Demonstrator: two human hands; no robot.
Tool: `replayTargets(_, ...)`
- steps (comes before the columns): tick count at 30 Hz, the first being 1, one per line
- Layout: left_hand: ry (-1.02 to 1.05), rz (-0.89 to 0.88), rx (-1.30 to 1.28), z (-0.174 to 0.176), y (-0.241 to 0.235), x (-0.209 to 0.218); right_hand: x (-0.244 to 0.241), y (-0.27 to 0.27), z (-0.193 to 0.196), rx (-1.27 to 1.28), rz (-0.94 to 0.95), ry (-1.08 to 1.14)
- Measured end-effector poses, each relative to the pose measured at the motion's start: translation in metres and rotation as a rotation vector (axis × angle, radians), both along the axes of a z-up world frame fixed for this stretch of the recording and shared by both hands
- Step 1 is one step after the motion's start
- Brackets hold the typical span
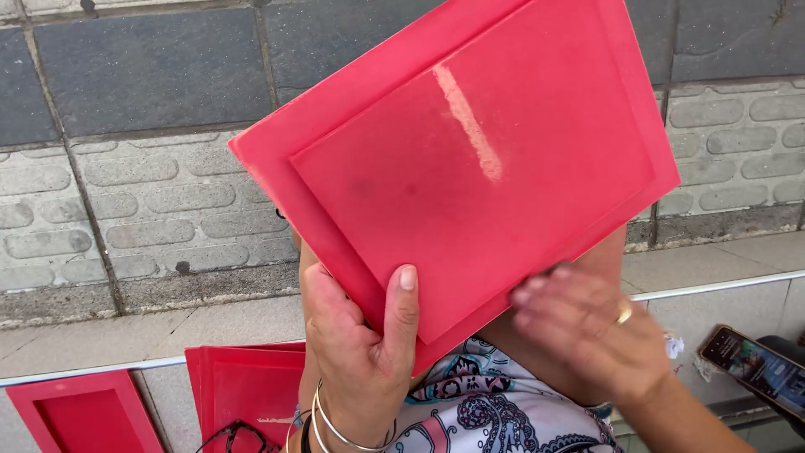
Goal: Sanding the edges of a wooden frame and using a brush to apply a finish or clean it.
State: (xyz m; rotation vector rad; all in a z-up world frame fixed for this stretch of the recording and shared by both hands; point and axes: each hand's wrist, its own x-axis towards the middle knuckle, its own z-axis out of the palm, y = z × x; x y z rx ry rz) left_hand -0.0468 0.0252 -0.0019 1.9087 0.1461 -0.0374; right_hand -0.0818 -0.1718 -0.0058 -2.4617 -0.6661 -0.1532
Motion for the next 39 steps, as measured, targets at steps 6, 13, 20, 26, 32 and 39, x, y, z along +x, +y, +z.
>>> replayTargets(6,0.047,0.001,-0.015,0.002,0.000,0.001,-0.002,-0.014,-0.008,0.006,-0.212,-0.075)
replayTargets(13,0.050,0.002,-0.038,0.001,0.001,0.000,-0.003,-0.025,-0.011,-0.061,-0.284,-0.123)
replayTargets(20,-0.035,0.010,0.016,-0.003,0.001,-0.001,-0.005,-0.014,-0.005,0.017,-0.258,-0.070)
replayTargets(26,0.082,0.078,-0.067,-0.001,0.003,0.000,-0.005,0.001,-0.003,-0.029,-0.272,-0.075)
replayTargets(32,0.013,0.063,-0.140,0.002,0.009,0.002,-0.005,0.013,-0.004,0.053,-0.118,-0.043)
replayTargets(39,0.043,0.047,-0.246,0.003,0.011,0.000,-0.015,0.037,0.010,-0.057,0.023,0.035)
